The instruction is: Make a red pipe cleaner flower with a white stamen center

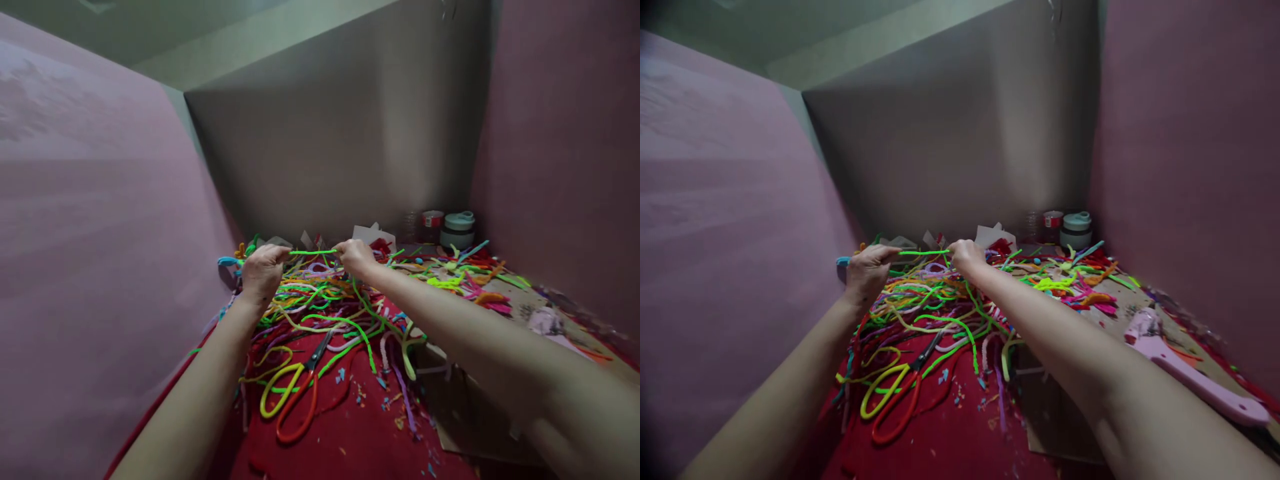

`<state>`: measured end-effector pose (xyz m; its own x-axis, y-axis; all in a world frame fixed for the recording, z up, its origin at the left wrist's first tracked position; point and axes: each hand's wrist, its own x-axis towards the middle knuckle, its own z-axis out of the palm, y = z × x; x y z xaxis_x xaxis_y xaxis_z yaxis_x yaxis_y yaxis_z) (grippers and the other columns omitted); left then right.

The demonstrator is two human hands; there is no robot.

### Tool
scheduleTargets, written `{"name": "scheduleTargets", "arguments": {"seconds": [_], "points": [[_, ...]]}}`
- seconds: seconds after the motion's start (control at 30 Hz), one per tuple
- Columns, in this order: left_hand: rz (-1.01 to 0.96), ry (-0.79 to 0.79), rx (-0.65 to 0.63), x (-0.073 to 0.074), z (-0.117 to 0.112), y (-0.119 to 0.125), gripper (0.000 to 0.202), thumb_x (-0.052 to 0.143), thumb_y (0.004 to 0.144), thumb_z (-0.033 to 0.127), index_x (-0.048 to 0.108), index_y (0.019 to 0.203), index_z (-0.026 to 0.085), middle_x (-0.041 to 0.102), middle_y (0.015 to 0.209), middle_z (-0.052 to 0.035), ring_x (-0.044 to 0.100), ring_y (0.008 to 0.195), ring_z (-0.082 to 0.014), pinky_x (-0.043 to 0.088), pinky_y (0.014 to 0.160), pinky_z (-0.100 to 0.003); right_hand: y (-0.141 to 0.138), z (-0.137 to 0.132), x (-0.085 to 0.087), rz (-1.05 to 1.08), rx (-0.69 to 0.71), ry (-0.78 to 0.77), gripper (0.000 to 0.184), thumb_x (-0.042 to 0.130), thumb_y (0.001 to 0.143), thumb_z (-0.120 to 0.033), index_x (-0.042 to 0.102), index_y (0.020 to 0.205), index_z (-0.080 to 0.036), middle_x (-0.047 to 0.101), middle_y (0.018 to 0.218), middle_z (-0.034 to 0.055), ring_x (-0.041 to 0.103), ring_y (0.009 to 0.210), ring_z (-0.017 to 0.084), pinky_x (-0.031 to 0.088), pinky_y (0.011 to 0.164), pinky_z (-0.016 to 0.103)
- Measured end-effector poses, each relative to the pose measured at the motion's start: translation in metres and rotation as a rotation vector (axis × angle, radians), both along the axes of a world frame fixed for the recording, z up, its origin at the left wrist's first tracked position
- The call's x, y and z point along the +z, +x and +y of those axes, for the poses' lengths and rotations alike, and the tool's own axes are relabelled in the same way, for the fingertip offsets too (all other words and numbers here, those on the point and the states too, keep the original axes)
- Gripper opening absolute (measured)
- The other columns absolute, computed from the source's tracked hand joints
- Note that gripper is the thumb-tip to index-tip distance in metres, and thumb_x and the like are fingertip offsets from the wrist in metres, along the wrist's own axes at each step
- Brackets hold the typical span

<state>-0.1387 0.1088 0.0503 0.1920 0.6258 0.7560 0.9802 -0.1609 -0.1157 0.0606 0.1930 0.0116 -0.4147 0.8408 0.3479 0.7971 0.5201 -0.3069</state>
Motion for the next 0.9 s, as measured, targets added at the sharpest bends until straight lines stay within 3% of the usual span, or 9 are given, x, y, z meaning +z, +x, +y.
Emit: {"name": "scheduleTargets", "arguments": {"seconds": [0.17,0.27,0.37,0.57,0.77,0.9], "points": [[0.092,-0.078,0.126,-0.008,-0.020,0.000,0.024,0.045,0.086,0.029,0.069,0.088,0.024,0.072,0.084,-0.0018,0.063,0.076,-0.0158,0.035,0.056,-0.024,0.005,-0.001,0.011,-0.003,0.025,0.224,0.035,0.036,0.091,-0.017,0.061,0.114,-0.021,0.067,0.103,0.0088,0.060,0.096,0.019,0.039,0.072,0.025],[0.149,-0.110,0.213,-0.003,-0.031,0.001,0.026,0.042,0.086,0.031,0.067,0.088,0.024,0.071,0.075,-0.0028,0.062,0.065,-0.0169,0.024,0.048,-0.026,0.012,-0.007,0.017,-0.050,0.057,0.343,0.040,0.032,0.091,-0.012,0.052,0.124,-0.019,0.064,0.110,0.0104,0.058,0.097,0.019,0.038,0.073,0.027],[0.203,-0.131,0.263,0.002,-0.041,-0.002,0.028,0.038,0.087,0.028,0.066,0.090,0.023,0.070,0.074,-0.0050,0.060,0.060,-0.0178,0.018,0.046,-0.026,0.024,-0.019,0.022,-0.168,0.134,0.411,0.037,0.034,0.090,-0.013,0.051,0.122,-0.018,0.067,0.101,0.0116,0.059,0.087,0.020,0.035,0.065,0.028],[0.342,-0.270,0.162,-0.005,-0.062,-0.015,0.027,0.041,0.079,0.016,0.066,0.086,0.023,0.068,0.067,-0.0043,0.058,0.060,-0.0179,0.018,0.047,-0.027,0.051,-0.051,0.025,-0.476,0.381,0.424,0.025,0.044,0.086,-0.019,0.059,0.106,-0.019,0.069,0.080,0.0091,0.060,0.070,0.019,0.027,0.055,0.027],[0.286,-0.278,0.097,-0.004,-0.085,-0.010,0.029,0.037,0.084,0.020,0.066,0.087,0.022,0.069,0.074,-0.0050,0.057,0.061,-0.0177,0.021,0.047,-0.027,0.072,-0.071,0.040,-0.577,0.324,0.473,0.024,0.039,0.086,-0.016,0.058,0.102,-0.016,0.069,0.078,0.0111,0.060,0.064,0.019,0.023,0.050,0.028],[0.212,-0.324,0.017,-0.009,-0.092,-0.005,0.024,0.042,0.078,0.017,0.065,0.080,0.023,0.066,0.067,-0.0024,0.055,0.060,-0.0159,0.023,0.048,-0.025,0.086,-0.081,0.040,-0.657,0.361,0.478,0.025,0.038,0.086,-0.015,0.057,0.102,-0.016,0.068,0.074,0.0087,0.057,0.061,0.017,0.022,0.050,0.027]]}}
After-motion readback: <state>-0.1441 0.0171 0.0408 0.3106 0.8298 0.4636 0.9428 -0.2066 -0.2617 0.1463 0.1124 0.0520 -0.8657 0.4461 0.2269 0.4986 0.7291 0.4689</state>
